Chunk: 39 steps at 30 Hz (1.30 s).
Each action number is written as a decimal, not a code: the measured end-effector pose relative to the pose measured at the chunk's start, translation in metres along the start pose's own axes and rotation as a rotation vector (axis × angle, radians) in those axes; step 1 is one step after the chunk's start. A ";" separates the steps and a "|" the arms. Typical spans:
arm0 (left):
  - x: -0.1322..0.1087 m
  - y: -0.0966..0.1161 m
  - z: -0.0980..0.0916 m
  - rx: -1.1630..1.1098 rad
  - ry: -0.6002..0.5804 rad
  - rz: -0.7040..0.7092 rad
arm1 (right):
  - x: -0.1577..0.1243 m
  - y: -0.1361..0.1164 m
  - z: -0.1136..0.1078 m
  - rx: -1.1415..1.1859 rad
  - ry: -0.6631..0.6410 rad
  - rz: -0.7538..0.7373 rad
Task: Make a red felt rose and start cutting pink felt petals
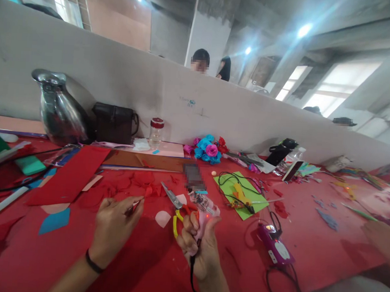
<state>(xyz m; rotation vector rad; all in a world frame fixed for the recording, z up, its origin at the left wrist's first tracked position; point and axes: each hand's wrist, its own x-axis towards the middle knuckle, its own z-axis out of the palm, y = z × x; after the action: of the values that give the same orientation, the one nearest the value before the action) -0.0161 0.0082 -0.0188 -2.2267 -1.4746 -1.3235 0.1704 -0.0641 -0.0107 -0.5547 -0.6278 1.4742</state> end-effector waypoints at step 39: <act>-0.002 -0.003 0.006 -0.033 -0.054 -0.060 | 0.003 0.006 -0.011 -0.175 -0.007 0.061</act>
<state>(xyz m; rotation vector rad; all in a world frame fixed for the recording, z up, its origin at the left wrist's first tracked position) -0.0153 0.0122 -0.0246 -2.2725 -1.5607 -1.3253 0.1734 -0.0608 -0.0229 -0.7101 -0.7555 1.4875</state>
